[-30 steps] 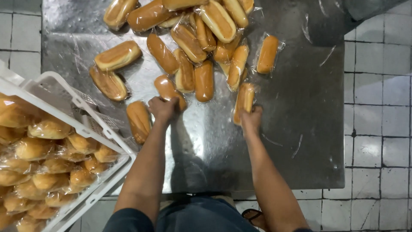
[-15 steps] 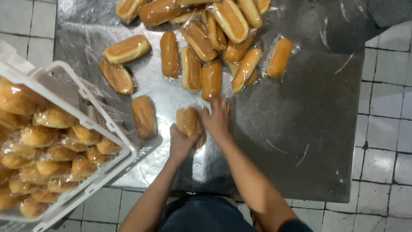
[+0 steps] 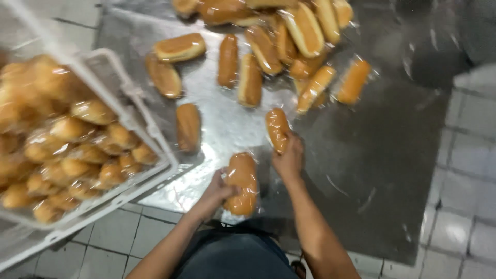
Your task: Packing individually wrapped bread rolls from a metal table into plastic crates
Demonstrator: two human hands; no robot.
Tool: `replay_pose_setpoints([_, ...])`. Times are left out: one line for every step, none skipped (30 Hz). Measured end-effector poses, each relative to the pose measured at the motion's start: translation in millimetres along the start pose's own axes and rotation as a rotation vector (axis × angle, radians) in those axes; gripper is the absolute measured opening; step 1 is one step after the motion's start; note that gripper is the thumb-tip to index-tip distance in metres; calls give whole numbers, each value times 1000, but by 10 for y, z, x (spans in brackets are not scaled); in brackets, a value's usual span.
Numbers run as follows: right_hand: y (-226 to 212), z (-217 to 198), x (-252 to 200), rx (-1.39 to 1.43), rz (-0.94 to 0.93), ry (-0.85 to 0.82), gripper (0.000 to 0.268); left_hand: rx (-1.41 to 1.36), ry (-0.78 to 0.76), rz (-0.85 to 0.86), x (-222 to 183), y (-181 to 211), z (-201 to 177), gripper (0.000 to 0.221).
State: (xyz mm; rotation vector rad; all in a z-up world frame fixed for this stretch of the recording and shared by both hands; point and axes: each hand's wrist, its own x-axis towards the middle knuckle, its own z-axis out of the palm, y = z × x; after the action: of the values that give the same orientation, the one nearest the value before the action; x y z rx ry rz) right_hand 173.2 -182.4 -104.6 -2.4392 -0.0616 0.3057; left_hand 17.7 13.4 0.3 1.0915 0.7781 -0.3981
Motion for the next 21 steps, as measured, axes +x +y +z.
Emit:
replay_pose_setpoints([16, 12, 54, 192, 23, 55, 74, -72, -74, 44, -158, 7, -36, 94])
replay_pose_setpoints([-1, -62, -28, 198, 4, 37, 74, -82, -52, 55, -352, 125, -142, 94])
replay_pose_setpoints([-16, -132, -101, 495, 84, -62, 76, -130, -107, 110, -546, 241, -248, 91])
replay_pose_setpoints([-26, -232, -134, 784, 164, -163, 78, -180, -167, 171, -719, 363, -334, 89])
replay_pose_setpoints([-205, -305, -190, 781, 146, -182, 78, -192, -151, 187, -905, 641, -448, 89])
replay_pose_setpoints([-331, -415, -317, 859, 40, -197, 79, -73, -66, 225, -1082, 908, -557, 102])
replay_pose_setpoints([-443, -528, -433, 934, -69, -212, 81, 45, 19, 261, -1246, 1170, -653, 116])
replay_pose_setpoints([-513, -476, -477, 926, -57, -177, 81, 53, -16, 254, -1269, 1177, -832, 116])
replay_pose_setpoints([-572, -431, -505, 886, -164, -144, 80, 42, 40, 391, -1276, 1189, -997, 101])
replay_pose_setpoints([-634, -375, -550, 845, -263, -108, 79, 33, 92, 525, -1281, 1222, -1173, 88])
replay_pose_setpoints([-699, -412, -639, 838, -246, -70, 79, 44, 53, 515, -1328, 1326, -1192, 88])
replay_pose_setpoints([-793, -414, -690, 678, -200, -22, 76, -24, 167, 427, -1397, 1428, -1225, 97])
replay_pose_setpoints([-891, -410, -737, 520, -151, 23, 74, -89, 280, 334, -1463, 1532, -1264, 108])
replay_pose_setpoints([-777, -296, -737, 519, -141, 34, 74, -82, 268, 328, -1435, 1458, -1451, 108])
replay_pose_setpoints([-663, -171, -736, 196, -150, 123, 79, -122, 218, 456, -1398, 1383, -1646, 88])
replay_pose_setpoints([-545, -27, -760, -128, -160, 189, 90, -169, 178, 578, -1405, 1269, -1848, 71])
replay_pose_setpoints([-710, 120, -772, -128, -153, 180, 90, -167, 181, 567, -1470, 1367, -1867, 71])
replay_pose_setpoints([-886, 272, -748, -43, -258, 179, 72, -188, 160, 642, -1538, 1470, -1877, 77])
replay_pose_setpoints([-1059, 420, -726, 44, -362, 177, 55, -208, 137, 716, -1605, 1573, -1881, 84])
replay_pose_setpoints([-1150, 757, -641, 48, -363, 168, 55, -207, 147, 714, -1630, 1631, -1928, 84])
replay_pose_setpoints([-1242, 1091, -565, 32, -269, 94, 61, -181, 183, 734, -1659, 1688, -1972, 77])
